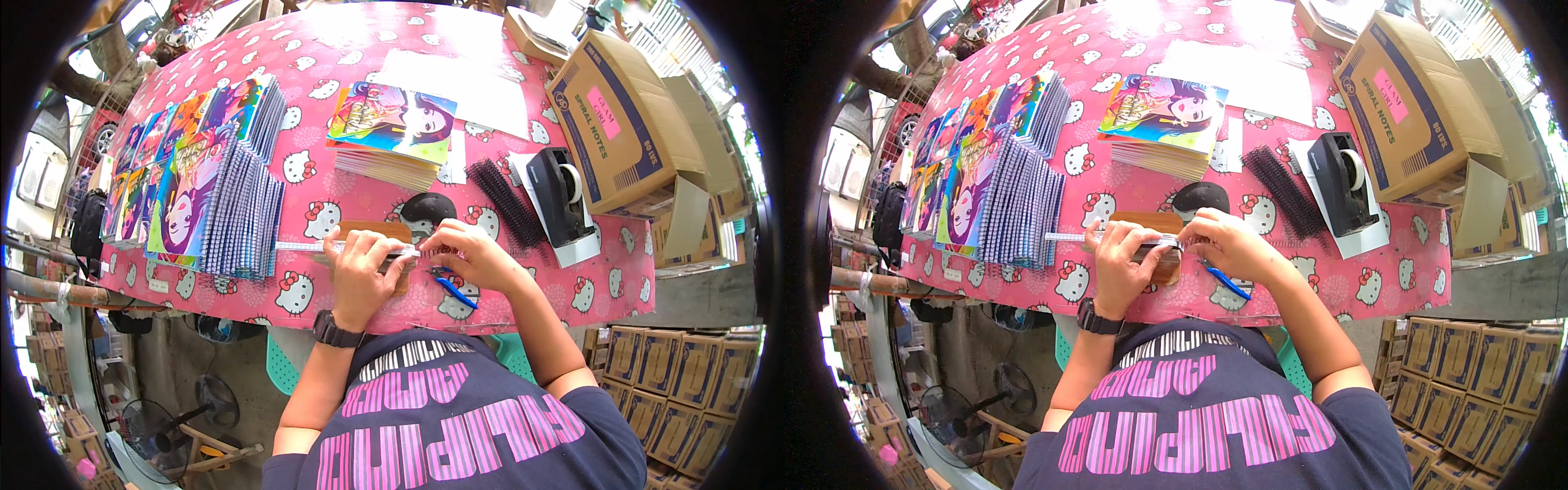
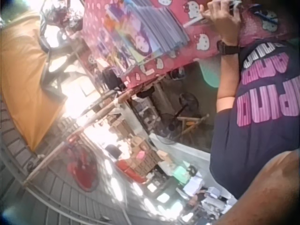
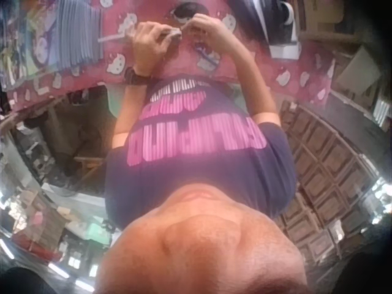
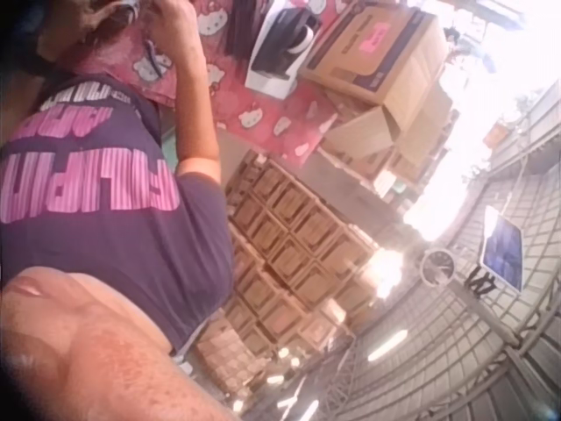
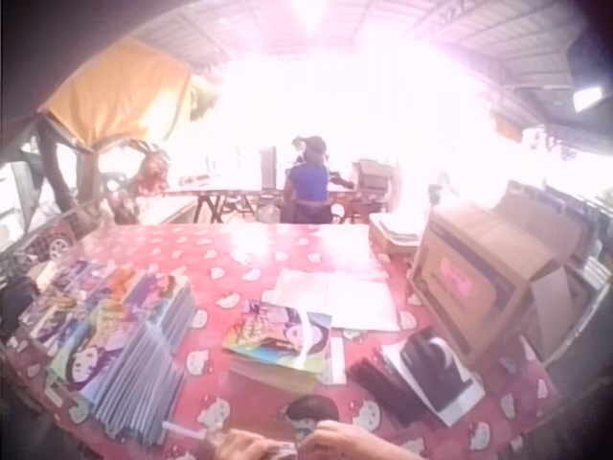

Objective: The person binds notebooks by inserting plastic spiral coils through pre-punched holes and then uses pliers to cut and crimp the ends of the coils.

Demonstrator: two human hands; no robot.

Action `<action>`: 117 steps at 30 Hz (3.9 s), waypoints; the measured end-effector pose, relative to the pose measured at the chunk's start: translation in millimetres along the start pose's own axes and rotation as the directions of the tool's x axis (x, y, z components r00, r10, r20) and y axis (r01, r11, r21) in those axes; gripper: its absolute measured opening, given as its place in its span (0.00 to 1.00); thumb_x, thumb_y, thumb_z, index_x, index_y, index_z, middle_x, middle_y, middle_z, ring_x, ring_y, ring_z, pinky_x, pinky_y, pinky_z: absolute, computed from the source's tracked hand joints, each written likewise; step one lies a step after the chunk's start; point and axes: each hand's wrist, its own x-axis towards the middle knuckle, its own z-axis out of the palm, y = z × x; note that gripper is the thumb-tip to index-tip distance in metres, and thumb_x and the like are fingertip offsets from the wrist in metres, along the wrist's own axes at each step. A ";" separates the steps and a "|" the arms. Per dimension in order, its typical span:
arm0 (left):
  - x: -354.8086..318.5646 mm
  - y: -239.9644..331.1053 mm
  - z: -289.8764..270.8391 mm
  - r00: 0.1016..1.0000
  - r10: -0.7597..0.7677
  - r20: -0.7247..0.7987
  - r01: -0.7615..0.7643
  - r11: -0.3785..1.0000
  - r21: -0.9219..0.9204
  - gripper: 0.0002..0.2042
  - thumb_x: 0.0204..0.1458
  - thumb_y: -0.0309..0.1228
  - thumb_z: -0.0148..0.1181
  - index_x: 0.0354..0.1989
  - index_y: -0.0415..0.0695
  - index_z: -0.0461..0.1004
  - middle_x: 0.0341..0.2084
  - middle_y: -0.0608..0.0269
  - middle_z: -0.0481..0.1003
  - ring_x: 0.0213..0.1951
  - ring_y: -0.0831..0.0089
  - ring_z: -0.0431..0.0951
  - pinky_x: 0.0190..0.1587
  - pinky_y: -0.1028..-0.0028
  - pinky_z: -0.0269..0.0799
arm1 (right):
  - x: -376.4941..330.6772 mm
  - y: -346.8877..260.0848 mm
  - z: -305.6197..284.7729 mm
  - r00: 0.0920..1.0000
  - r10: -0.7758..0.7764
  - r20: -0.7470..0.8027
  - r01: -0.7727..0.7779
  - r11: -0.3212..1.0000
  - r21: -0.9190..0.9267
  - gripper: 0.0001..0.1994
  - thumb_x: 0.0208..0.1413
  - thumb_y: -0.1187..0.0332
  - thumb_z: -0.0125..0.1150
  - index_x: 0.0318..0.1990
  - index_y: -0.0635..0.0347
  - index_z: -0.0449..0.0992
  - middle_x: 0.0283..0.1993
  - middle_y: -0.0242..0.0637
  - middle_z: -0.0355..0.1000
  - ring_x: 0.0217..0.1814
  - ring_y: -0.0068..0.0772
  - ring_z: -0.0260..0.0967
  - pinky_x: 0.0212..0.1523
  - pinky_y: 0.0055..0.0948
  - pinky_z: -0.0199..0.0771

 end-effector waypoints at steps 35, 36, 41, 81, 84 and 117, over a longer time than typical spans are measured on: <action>10.6 11.0 -2.1 0.987 0.157 0.025 -0.153 0.981 -0.119 0.10 0.43 0.27 0.65 0.37 0.48 0.78 0.32 0.66 0.76 0.37 0.67 0.75 0.51 0.58 0.63 | -9.5 -7.6 18.0 0.981 0.090 -0.170 -0.083 0.995 0.051 0.12 0.49 0.72 0.63 0.42 0.62 0.72 0.35 0.42 0.69 0.39 0.44 0.72 0.41 0.34 0.72; 11.8 11.0 -3.4 0.980 0.190 0.061 -0.183 0.978 -0.095 0.11 0.43 0.28 0.65 0.38 0.48 0.79 0.32 0.66 0.76 0.36 0.67 0.74 0.50 0.59 0.64 | -10.1 -7.8 16.9 0.981 0.118 -0.151 -0.117 0.993 0.019 0.11 0.49 0.72 0.63 0.41 0.62 0.72 0.35 0.42 0.70 0.39 0.44 0.72 0.41 0.34 0.72; 7.7 -2.1 0.6 0.973 0.226 0.052 -0.216 0.965 -0.150 0.11 0.42 0.29 0.66 0.37 0.47 0.78 0.31 0.66 0.76 0.35 0.66 0.74 0.42 0.67 0.68 | -8.8 -11.7 15.6 0.987 0.114 -0.112 -0.111 0.993 0.034 0.09 0.51 0.71 0.62 0.39 0.63 0.73 0.35 0.44 0.70 0.37 0.43 0.72 0.38 0.34 0.71; 26.0 -4.7 -6.4 0.976 0.187 0.113 -0.157 0.959 -0.236 0.10 0.41 0.28 0.67 0.32 0.45 0.75 0.31 0.64 0.76 0.35 0.64 0.77 0.39 0.65 0.71 | 3.3 -8.1 16.4 0.983 0.105 -0.152 -0.092 0.992 0.087 0.10 0.51 0.72 0.63 0.40 0.62 0.74 0.36 0.40 0.71 0.37 0.40 0.72 0.40 0.32 0.72; 19.7 -4.7 -7.8 0.985 0.143 0.100 -0.132 0.986 -0.105 0.10 0.41 0.28 0.67 0.33 0.47 0.76 0.31 0.66 0.76 0.37 0.67 0.76 0.46 0.65 0.63 | 3.4 -8.6 23.8 0.968 0.037 -0.249 -0.029 0.999 0.036 0.10 0.49 0.74 0.65 0.40 0.62 0.74 0.36 0.39 0.70 0.35 0.36 0.71 0.36 0.30 0.71; 5.4 5.9 2.5 0.988 0.128 0.086 -0.126 0.992 -0.020 0.08 0.48 0.38 0.62 0.35 0.52 0.76 0.29 0.71 0.75 0.38 0.72 0.74 0.51 0.62 0.54 | 16.8 103.4 2.8 0.981 0.174 -0.089 -0.195 0.914 -0.356 0.32 0.44 0.57 0.70 0.58 0.55 0.68 0.62 0.51 0.62 0.65 0.52 0.56 0.63 0.44 0.59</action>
